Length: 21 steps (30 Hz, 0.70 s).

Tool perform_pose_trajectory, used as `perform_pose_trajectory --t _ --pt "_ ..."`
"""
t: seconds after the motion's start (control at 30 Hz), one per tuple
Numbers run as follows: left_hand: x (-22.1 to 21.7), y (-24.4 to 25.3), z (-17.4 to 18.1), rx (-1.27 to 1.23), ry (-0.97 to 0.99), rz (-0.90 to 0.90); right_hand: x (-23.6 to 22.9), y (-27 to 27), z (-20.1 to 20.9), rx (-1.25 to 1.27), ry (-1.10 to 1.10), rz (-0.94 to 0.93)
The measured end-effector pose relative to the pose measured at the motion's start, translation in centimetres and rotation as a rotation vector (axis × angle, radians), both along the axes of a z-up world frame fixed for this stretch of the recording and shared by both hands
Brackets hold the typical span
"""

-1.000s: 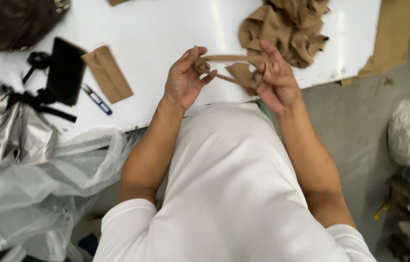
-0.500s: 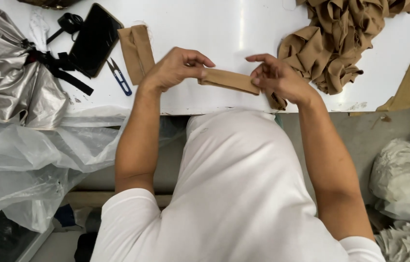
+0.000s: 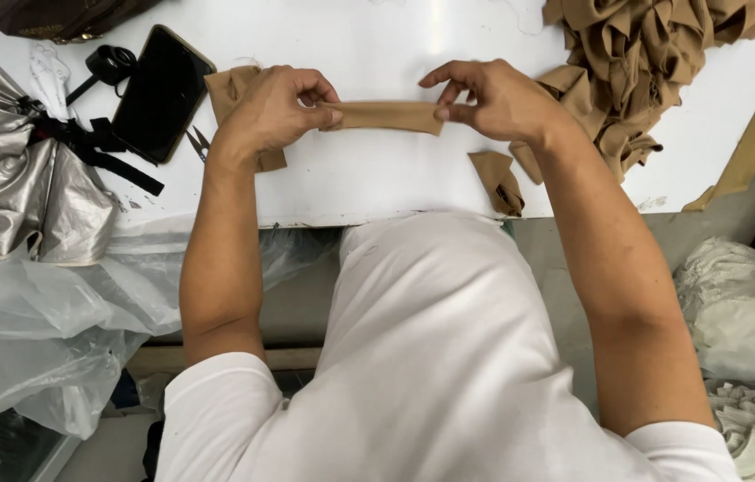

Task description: Folding small strips of brown fabric into loops on a work table in a factory setting.

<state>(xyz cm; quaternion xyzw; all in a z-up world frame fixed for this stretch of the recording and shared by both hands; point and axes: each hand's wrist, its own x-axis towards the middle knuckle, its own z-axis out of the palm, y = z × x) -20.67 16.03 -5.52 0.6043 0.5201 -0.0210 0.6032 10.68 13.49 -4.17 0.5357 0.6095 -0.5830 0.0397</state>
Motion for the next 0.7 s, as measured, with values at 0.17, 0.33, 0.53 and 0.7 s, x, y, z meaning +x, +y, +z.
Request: perform_pose_trajectory --t 0.17,0.33,0.53,0.7 --pt "-0.5 2.3 -3.1 0.209 0.169 -0.081 -1.7 3.2 -5.6 0.464 0.102 0.081" --pt "-0.4 4.7 -6.3 0.577 -0.023 0.243 -4.0 5.3 -12.0 0.688 -0.008 -0.195" --pt "-0.2 5.0 -10.7 0.604 0.098 0.291 -5.2 5.5 -12.6 0.561 -0.012 -0.472" --pt "0.5 5.2 -8.9 0.511 0.212 0.355 -4.5 5.0 -13.0 0.599 0.029 -0.489"
